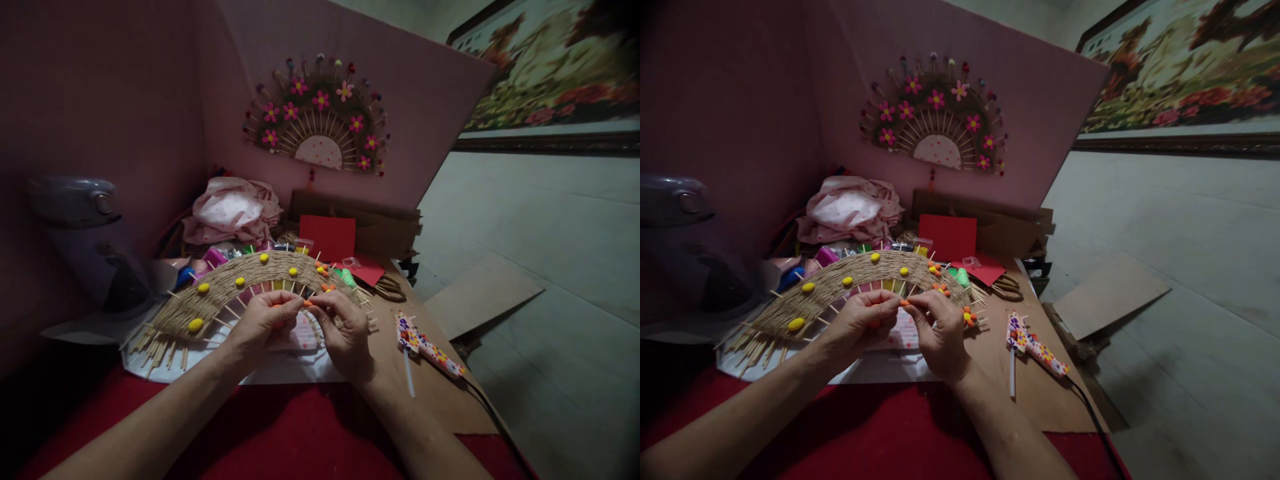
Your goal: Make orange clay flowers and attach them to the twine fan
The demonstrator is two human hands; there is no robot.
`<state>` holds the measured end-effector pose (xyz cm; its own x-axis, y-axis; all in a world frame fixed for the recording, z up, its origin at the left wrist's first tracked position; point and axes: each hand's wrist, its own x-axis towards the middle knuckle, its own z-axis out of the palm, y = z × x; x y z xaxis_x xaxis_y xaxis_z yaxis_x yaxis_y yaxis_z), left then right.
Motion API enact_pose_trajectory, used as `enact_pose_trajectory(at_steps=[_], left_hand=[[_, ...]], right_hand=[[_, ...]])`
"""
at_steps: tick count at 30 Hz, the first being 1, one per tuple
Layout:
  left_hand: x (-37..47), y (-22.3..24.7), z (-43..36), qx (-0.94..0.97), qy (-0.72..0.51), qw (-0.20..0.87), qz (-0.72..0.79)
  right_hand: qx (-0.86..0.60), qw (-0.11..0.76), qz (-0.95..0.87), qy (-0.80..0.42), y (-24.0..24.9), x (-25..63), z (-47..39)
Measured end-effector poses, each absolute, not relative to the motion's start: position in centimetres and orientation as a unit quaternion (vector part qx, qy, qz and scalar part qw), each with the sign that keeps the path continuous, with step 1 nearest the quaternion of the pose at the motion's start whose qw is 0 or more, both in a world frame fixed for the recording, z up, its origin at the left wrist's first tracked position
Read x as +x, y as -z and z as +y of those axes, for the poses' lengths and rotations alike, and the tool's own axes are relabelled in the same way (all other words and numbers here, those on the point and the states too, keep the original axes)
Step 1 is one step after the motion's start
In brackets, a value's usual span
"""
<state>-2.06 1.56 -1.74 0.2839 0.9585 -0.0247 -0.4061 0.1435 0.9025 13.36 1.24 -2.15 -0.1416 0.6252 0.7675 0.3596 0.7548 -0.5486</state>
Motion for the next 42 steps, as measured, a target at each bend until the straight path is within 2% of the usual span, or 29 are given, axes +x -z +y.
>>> enact_pose_trajectory(at_steps=[29,42], left_hand=[[-2.06,1.83,1.65,0.440,-0.485,0.680,0.329],[-1.92,1.88,1.77,0.409,-0.520,0.670,0.337]], right_hand=[[-0.323,0.561,-0.753,-0.122,2.03,13.44,1.33],[-0.334,0.540,-0.771,-0.052,2.74,13.44,1.27]])
